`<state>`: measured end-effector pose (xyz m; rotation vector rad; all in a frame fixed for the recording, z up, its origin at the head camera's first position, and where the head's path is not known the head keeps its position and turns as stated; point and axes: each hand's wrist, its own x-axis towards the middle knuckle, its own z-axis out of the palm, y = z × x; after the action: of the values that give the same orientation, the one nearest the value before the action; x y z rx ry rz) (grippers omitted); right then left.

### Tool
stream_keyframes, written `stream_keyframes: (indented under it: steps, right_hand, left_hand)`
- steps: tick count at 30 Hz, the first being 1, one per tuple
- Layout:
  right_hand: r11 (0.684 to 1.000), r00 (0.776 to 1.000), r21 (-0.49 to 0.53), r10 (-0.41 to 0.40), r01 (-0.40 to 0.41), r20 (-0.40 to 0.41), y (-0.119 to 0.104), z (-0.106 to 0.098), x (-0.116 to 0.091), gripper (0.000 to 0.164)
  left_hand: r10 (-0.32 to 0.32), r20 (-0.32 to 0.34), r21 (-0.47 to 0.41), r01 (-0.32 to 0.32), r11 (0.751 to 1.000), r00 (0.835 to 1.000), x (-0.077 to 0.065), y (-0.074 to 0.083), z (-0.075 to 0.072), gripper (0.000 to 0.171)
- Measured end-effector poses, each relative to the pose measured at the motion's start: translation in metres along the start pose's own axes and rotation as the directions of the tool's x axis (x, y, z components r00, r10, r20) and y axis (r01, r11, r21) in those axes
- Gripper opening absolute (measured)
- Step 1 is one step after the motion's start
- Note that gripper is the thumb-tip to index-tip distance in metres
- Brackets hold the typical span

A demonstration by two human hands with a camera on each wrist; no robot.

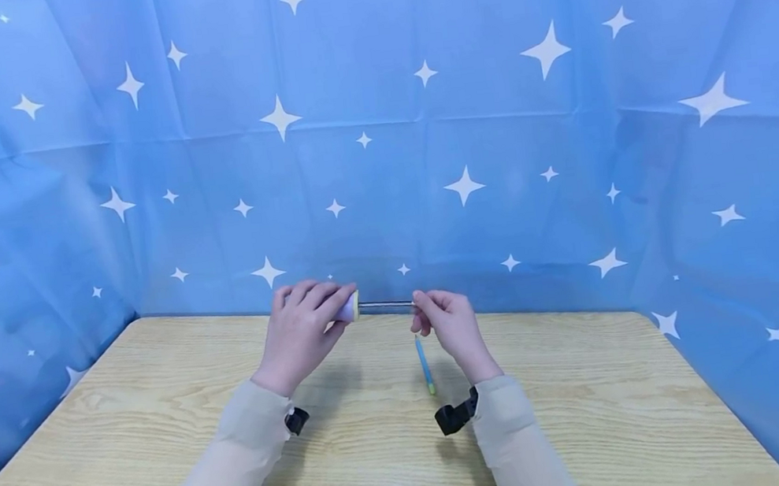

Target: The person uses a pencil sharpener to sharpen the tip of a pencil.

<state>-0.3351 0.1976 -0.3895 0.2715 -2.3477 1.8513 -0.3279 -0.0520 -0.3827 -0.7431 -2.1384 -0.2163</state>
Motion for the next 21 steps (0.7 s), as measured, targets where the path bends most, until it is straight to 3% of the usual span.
stream_keyframes:
  steps: [13, 21]
  right_hand:
    - [0.999, 0.999, -0.027, 0.032, -0.032, 0.007, -0.0004, 0.0003, -0.0023, 0.050]
    - [0.997, 0.998, 0.041, 0.059, -0.059, 0.003, 0.0015, 0.0023, -0.0008, 0.052]
  left_hand:
    - [-0.002, -0.008, -0.004, 0.002, 1.000, 1.000, 0.0004, 0.0007, -0.0020, 0.049]
    - [0.002, -0.006, -0.014, -0.002, 1.000, 1.000, 0.0008, 0.0004, -0.0014, 0.050]
